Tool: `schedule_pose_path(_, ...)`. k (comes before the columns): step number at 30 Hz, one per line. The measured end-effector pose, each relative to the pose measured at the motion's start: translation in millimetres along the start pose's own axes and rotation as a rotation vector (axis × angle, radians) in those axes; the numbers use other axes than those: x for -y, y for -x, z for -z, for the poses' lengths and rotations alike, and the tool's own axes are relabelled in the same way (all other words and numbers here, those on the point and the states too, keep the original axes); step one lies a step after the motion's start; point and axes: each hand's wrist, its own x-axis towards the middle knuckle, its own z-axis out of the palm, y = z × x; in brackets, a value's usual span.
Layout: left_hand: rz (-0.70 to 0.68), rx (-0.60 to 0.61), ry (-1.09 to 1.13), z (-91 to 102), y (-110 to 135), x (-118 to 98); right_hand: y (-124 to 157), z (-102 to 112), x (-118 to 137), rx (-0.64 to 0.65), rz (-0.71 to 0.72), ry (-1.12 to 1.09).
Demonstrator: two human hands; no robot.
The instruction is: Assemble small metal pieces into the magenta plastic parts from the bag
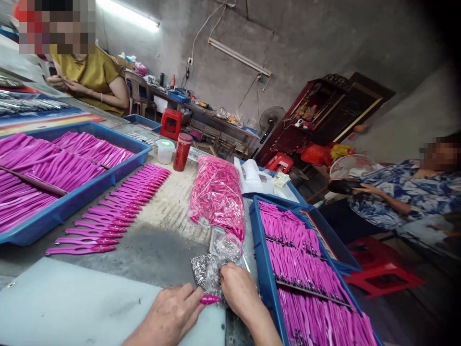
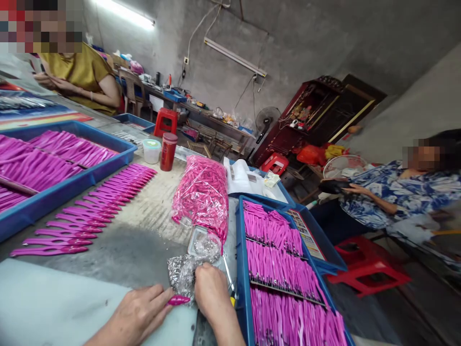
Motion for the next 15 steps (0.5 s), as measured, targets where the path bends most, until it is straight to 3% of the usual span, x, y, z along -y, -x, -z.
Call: schedule_pose_path(15, 0.003, 0.005, -0.019, -2.0, 0.5, -1.1, 7.7, 4.9, -7.1, -0.028, -0.005, -0.135)
